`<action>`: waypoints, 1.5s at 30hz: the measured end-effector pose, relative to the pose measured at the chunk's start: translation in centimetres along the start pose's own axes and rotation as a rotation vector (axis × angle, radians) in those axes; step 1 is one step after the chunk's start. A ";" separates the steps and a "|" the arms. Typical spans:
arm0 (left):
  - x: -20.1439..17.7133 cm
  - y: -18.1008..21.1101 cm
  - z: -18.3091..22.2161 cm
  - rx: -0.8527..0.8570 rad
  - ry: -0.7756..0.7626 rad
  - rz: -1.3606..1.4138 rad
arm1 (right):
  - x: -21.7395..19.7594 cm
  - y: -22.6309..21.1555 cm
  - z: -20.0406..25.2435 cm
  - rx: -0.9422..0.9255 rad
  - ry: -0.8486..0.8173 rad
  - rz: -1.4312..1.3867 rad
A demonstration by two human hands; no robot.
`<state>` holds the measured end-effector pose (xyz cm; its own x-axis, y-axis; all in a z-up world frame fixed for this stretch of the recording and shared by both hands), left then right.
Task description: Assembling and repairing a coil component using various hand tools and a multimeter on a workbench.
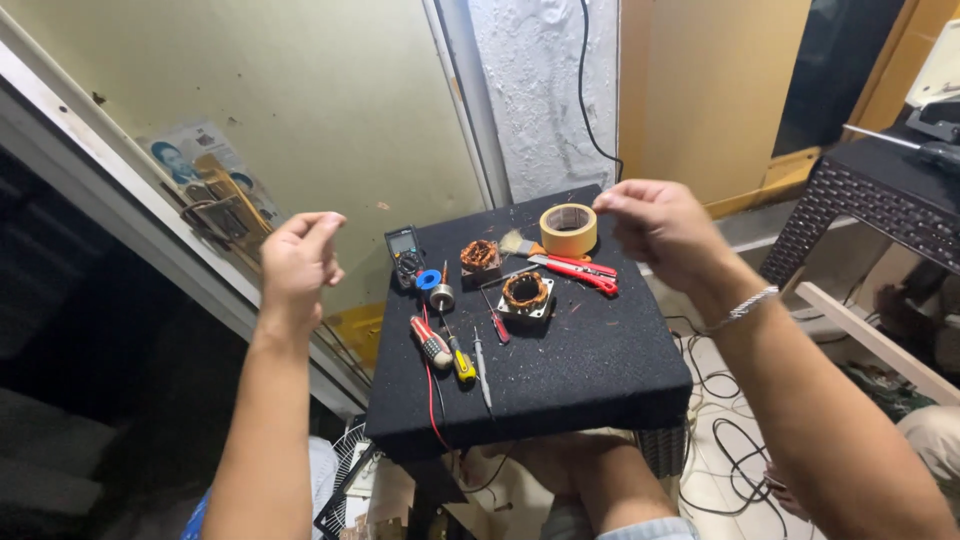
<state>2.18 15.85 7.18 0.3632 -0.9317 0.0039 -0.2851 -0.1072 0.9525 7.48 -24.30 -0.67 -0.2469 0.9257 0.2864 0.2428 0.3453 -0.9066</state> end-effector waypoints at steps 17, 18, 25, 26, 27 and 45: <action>4.6 -5.3 -2.4 -0.211 -0.057 0.013 | 2.8 -3.3 -0.3 -0.025 -0.059 0.060; 4.7 -5.3 -2.7 -0.208 -0.059 0.012 | 2.6 -3.4 -0.6 -0.028 -0.058 0.060; 4.0 -6.1 -2.3 -0.247 -0.004 -0.018 | 1.0 -3.3 -0.1 -0.059 0.006 0.061; 4.0 -6.7 -2.4 -0.255 0.000 -0.016 | 0.6 -3.9 0.3 -0.069 0.021 0.074; 3.9 -7.2 -2.6 -0.262 0.002 -0.013 | 0.5 -4.5 1.2 -0.062 0.020 0.078; 8.0 -2.3 13.0 0.686 0.269 -0.206 | 3.5 2.9 7.7 -0.242 -0.399 1.305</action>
<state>-5.81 4.14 1.06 0.6474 -0.7622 0.0041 -0.6432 -0.5434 0.5394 0.15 -21.23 -4.70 0.0432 0.5038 -0.8628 0.6479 -0.6715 -0.3597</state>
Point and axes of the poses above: each hand's wrist, its own z-axis away from the middle knuckle, its own x-axis out of the palm, y = z × x, the point moved 8 cm from there along -z, towards the middle knuckle, and after that the axes turned 6 degrees about -x, right-handed, at the moved point
